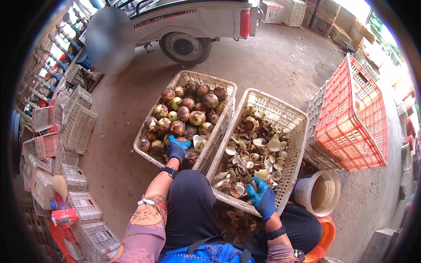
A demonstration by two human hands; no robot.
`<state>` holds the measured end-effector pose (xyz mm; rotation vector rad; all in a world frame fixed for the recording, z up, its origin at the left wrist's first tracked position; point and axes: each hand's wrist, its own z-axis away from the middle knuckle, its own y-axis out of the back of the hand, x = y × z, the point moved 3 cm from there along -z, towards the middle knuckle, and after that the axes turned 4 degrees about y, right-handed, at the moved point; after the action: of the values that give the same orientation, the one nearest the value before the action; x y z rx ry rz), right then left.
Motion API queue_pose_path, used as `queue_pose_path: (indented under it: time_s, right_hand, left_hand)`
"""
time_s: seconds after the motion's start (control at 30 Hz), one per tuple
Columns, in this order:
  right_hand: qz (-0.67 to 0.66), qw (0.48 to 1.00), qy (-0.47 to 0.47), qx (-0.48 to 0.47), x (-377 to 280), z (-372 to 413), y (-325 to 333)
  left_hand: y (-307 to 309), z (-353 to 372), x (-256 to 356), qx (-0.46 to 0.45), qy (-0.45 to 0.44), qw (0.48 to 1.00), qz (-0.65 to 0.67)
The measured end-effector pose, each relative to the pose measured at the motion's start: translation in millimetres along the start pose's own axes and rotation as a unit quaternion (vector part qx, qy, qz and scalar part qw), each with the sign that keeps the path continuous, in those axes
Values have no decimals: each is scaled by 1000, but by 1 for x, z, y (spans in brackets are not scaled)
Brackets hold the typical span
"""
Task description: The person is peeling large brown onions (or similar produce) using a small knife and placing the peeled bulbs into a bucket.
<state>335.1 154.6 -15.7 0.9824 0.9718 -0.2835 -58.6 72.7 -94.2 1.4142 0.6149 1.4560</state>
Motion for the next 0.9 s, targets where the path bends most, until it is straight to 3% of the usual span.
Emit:
queue_pose_path:
  time_s: [0.03,0.07,0.13,0.17,0.2,0.27,0.33,0.4,0.47,0.53,0.67,0.7,0.77,0.8,0.9]
  right_hand:
    - [-16,1000,0,1,1,0,0]
    - [-67,998,-15,6,1,0,0]
    - [-171,984,-41,17,-1,-1,0]
    - [-178,983,-51,9,-1,-3,0]
    - [-197,979,-57,20,-9,-3,3]
    - [-132,990,-53,17,18,-16,-4]
    - [-2,996,68,58,-7,-24,14]
    - [40,998,29,24,-35,-35,37]
    - [231,972,35,19,-80,-51,63]
    - [290,954,61,42,-123,-54,88]
    - [512,855,64,-56,-187,-52,105]
    - [575,806,94,-104,-207,-39,106]
    - [678,702,59,-212,-258,-12,89]
    - [678,727,26,-103,-277,-7,67]
    - [654,739,113,-115,-299,22,42]
  left_hand:
    - [0,-1,-6,38,-21,999,24]
    - [-7,-11,-21,-23,-45,980,193]
    - [8,-16,-32,-137,-89,847,506]
    - [25,-3,-34,-142,-50,826,542]
    - [32,-3,-37,-200,-59,745,633]
    - [48,-1,-41,-260,-35,638,724]
    - [57,-7,-48,-330,0,598,730]
    - [106,21,-25,-397,13,535,746]
    - [115,9,-31,-413,-47,498,761]
    - [125,15,-34,-339,3,566,751]
    - [118,16,-43,-316,30,586,745]
    - [112,12,-51,-306,32,594,743]
    - [101,7,-71,-310,44,592,743]
    - [94,0,-86,-310,45,592,743]
    - [73,-16,-117,-298,121,556,766]
